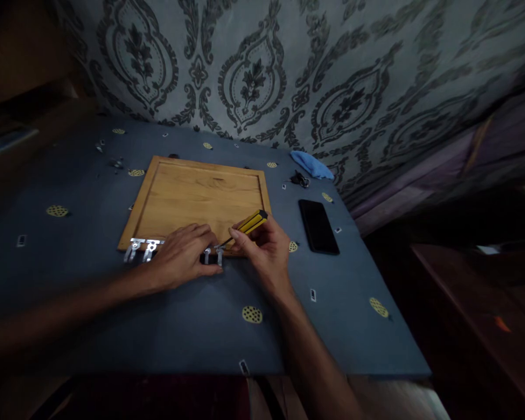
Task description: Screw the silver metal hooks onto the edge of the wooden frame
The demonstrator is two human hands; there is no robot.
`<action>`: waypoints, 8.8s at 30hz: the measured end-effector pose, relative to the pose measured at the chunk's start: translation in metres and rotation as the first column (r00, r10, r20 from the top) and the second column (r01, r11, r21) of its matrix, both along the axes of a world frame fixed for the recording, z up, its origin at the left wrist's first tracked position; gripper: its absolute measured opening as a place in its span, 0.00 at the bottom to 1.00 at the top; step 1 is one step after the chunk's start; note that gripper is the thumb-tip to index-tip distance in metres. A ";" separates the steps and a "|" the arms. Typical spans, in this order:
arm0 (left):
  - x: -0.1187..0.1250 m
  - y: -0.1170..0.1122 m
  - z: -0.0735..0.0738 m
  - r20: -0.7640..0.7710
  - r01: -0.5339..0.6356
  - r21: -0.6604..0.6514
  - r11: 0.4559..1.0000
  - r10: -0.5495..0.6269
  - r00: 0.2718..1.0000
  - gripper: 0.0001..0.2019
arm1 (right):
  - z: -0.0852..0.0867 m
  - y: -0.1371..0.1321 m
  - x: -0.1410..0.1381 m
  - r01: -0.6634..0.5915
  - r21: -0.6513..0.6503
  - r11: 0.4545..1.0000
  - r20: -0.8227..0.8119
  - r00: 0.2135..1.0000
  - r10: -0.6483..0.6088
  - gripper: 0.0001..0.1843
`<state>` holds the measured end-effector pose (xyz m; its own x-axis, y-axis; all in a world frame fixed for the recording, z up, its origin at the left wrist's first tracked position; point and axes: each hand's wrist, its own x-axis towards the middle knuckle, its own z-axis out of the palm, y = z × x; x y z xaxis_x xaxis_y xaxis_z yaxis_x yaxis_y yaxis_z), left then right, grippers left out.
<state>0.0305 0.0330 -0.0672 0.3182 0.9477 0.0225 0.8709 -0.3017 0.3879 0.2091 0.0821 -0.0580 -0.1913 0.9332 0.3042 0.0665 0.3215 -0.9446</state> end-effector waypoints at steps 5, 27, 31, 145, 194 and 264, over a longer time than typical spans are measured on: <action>0.000 0.000 -0.003 -0.005 0.003 0.018 1.000 -0.003 1.000 0.21 | 0.001 0.003 0.005 -0.081 -0.022 0.996 0.028 0.996 0.081 0.19; 0.001 0.001 0.001 -0.020 0.006 -0.005 1.000 -0.006 1.000 0.20 | -0.002 0.000 0.001 -0.040 0.006 0.999 -0.040 0.998 0.040 0.16; 0.001 0.001 0.002 -0.023 0.005 -0.015 1.000 -0.005 1.000 0.21 | -0.007 -0.002 -0.008 0.083 0.027 0.996 -0.077 0.994 -0.081 0.16; 0.001 0.001 0.000 -0.014 0.002 0.002 1.000 -0.002 1.000 0.22 | 0.000 -0.004 -0.001 -0.051 -0.003 0.999 0.048 0.998 0.051 0.11; 0.001 0.001 0.002 -0.024 0.007 -0.012 1.000 -0.007 1.000 0.21 | 0.000 -0.008 0.000 0.175 0.148 0.973 0.035 0.983 -0.182 0.17; -0.001 0.000 0.005 -0.029 0.018 -0.021 1.000 -0.019 0.999 0.20 | 0.042 -0.009 -0.037 -0.113 -0.022 0.993 -0.403 0.910 0.095 0.34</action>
<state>0.0294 0.0329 -0.0626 0.3358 0.9419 -0.0060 0.8762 -0.3100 0.3690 0.1722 0.0731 -0.0163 -0.1582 0.9288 0.3352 -0.3520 0.2641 -0.8980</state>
